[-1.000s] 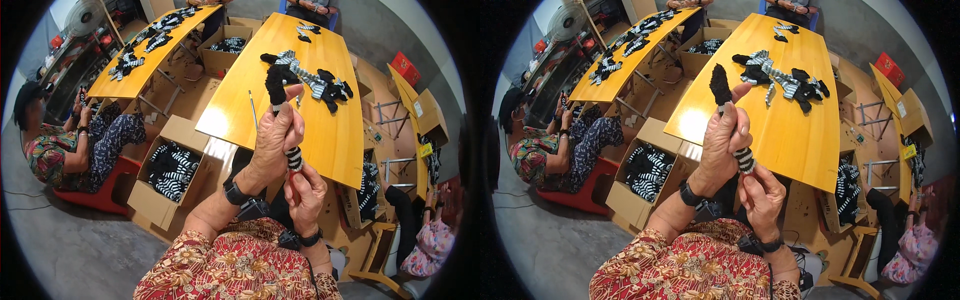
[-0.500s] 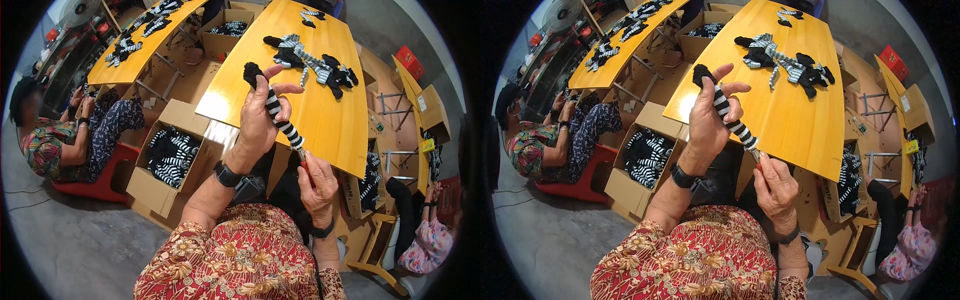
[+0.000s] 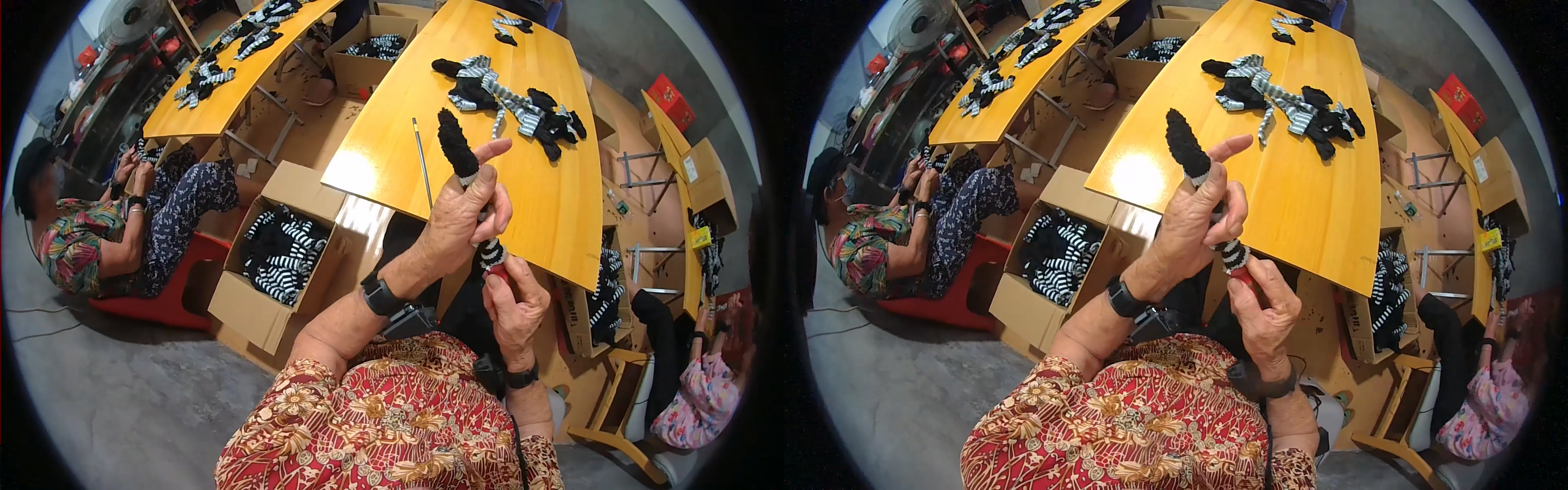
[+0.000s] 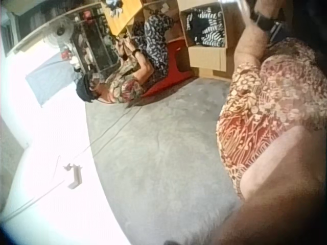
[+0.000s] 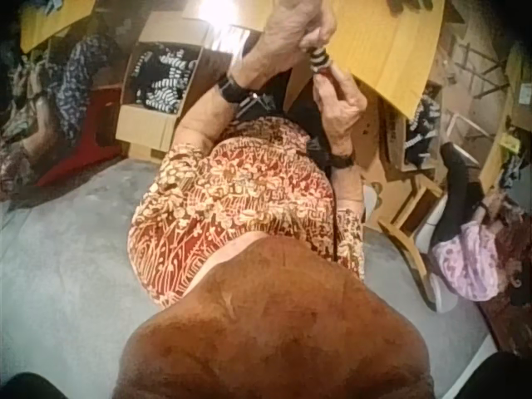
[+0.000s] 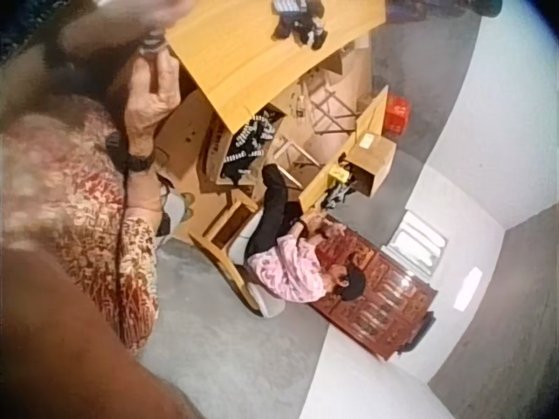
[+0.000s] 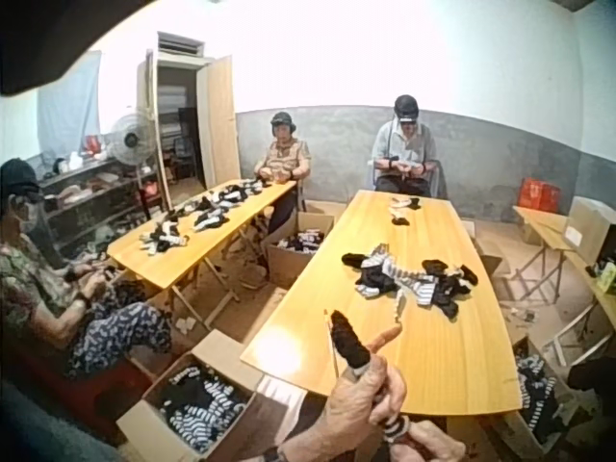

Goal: The person sits at a table and turns black and white striped socks inside out by hand. They then use a red-handled screwdriver to push the fabric through the sock to ensure it is fully inverted. The person repeats this process for multiple socks, placing the finished ones into a cardboard box.

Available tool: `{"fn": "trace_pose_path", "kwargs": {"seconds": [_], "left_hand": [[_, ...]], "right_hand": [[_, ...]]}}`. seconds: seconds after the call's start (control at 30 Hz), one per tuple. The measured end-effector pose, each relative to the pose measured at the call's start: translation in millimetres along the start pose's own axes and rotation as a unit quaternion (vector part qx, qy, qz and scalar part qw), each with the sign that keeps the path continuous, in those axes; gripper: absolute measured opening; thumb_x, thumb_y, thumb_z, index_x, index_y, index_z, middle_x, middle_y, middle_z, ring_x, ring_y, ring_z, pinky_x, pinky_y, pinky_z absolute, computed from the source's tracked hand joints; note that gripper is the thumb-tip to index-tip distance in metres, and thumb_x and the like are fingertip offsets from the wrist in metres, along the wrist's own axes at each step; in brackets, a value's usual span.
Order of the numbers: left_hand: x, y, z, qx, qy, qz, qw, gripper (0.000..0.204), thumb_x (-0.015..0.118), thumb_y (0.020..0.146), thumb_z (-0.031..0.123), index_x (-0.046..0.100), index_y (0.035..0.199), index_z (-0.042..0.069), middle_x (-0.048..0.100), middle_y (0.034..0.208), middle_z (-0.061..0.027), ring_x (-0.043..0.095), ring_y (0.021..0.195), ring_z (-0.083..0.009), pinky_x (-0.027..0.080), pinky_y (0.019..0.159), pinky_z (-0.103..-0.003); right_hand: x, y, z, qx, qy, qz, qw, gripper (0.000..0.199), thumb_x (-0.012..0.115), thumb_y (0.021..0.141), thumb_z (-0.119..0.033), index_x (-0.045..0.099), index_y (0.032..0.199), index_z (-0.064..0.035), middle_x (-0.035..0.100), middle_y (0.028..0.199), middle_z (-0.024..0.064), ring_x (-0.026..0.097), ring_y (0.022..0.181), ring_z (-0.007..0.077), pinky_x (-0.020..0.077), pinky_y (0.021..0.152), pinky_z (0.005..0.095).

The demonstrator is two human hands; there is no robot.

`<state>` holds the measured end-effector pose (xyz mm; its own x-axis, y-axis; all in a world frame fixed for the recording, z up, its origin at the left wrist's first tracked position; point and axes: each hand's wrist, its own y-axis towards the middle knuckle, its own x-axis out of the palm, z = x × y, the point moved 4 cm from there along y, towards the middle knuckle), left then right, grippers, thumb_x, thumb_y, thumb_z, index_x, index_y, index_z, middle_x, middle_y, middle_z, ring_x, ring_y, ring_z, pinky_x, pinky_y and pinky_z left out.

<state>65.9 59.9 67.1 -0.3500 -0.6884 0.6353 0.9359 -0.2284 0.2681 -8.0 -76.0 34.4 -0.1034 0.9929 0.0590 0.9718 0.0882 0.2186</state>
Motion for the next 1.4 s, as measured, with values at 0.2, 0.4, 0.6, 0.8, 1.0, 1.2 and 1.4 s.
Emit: {"fn": "trace_pose_path", "kwargs": {"seconds": [0.2, 0.4, 0.6, 0.8, 1.0, 1.2, 1.4], "left_hand": [[-12.1, -7.6, -5.5, -0.002, -0.063, 0.075, 0.995, 0.053, 0.042, 0.100, 0.044, 0.037, 0.136, 0.005, 0.058, 0.076, -0.0055, 0.042, 0.049, -0.0068, 0.037, 0.050, -0.020], [-33.9, -2.4, 14.1, 0.081, 0.009, 0.167, 0.983, 0.036, 0.050, 0.099, 0.030, 0.051, 0.121, 0.002, 0.064, 0.098, -0.0102, 0.064, 0.085, -0.0154, 0.052, 0.076, -0.028], [-50.3, -7.0, 14.0, 0.063, 0.010, 0.201, 0.977, 0.030, 0.053, 0.097, 0.027, 0.059, 0.112, 0.001, 0.067, 0.096, -0.0099, 0.065, 0.085, -0.0144, 0.052, 0.076, -0.028], [-65.9, -5.6, 28.8, -0.001, 0.121, 0.190, 0.974, 0.020, 0.062, 0.091, 0.022, 0.066, 0.099, 0.004, 0.068, 0.088, -0.0039, 0.065, 0.076, -0.0095, 0.051, 0.068, -0.023], [-77.0, -3.6, 32.5, -0.018, 0.195, 0.142, 0.970, 0.012, 0.070, 0.084, 0.016, 0.067, 0.086, 0.005, 0.066, 0.076, -0.0001, 0.059, 0.065, -0.0051, 0.047, 0.062, -0.019], [-78.9, 1.5, 27.1, -0.050, 0.285, 0.076, 0.954, 0.014, 0.069, 0.084, 0.016, 0.066, 0.078, 0.003, 0.063, 0.071, 0.0003, 0.056, 0.066, -0.0037, 0.044, 0.060, -0.019], [-53.4, 1.2, 35.9, -0.047, 0.247, 0.091, 0.964, 0.026, 0.073, 0.084, 0.025, 0.070, 0.093, 0.001, 0.065, 0.076, -0.0014, 0.057, 0.068, -0.0086, 0.047, 0.064, -0.023]], "right_hand": [[2.9, -1.9, 12.3, 0.023, 0.011, 0.004, 1.000, 0.028, 0.061, 0.086, 0.003, 0.060, 0.114, 0.0030, 0.055, 0.081, 0.0015, 0.047, 0.055, 0.0053, 0.0352, 0.044, 0.0189], [-12.9, -0.1, 5.2, 0.041, -0.031, -0.023, 0.998, 0.031, 0.061, 0.086, 0.002, 0.062, 0.117, 0.0011, 0.056, 0.083, 0.0017, 0.049, 0.059, 0.0057, 0.0387, 0.049, 0.0194], [-16.8, 4.0, -9.4, -0.118, -0.260, -0.044, 0.957, 0.034, 0.066, 0.079, 0.003, 0.064, 0.113, 0.0009, 0.060, 0.085, 0.0057, 0.056, 0.070, 0.0108, 0.0442, 0.060, 0.0235], [-34.4, 4.2, -23.4, -0.132, -0.298, -0.047, 0.944, 0.036, 0.066, 0.077, 0.005, 0.065, 0.112, 0.0008, 0.062, 0.085, 0.0074, 0.058, 0.073, 0.0141, 0.0457, 0.065, 0.0251], [-47.9, 6.7, -36.4, -0.127, -0.342, -0.112, 0.924, 0.038, 0.067, 0.076, 0.006, 0.065, 0.113, -0.0004, 0.062, 0.085, 0.0083, 0.060, 0.071, 0.0157, 0.0467, 0.063, 0.0257], [-49.6, 8.0, -46.0, -0.175, -0.383, -0.161, 0.893, 0.041, 0.066, 0.074, 0.008, 0.064, 0.114, 0.0006, 0.062, 0.085, 0.0092, 0.059, 0.068, 0.0163, 0.0468, 0.059, 0.0261], [-50.6, 8.8, -28.4, -0.119, -0.317, -0.144, 0.930, 0.039, 0.065, 0.076, 0.006, 0.063, 0.115, 0.0010, 0.062, 0.085, 0.0108, 0.061, 0.071, 0.0204, 0.0485, 0.063, 0.0280]]}}
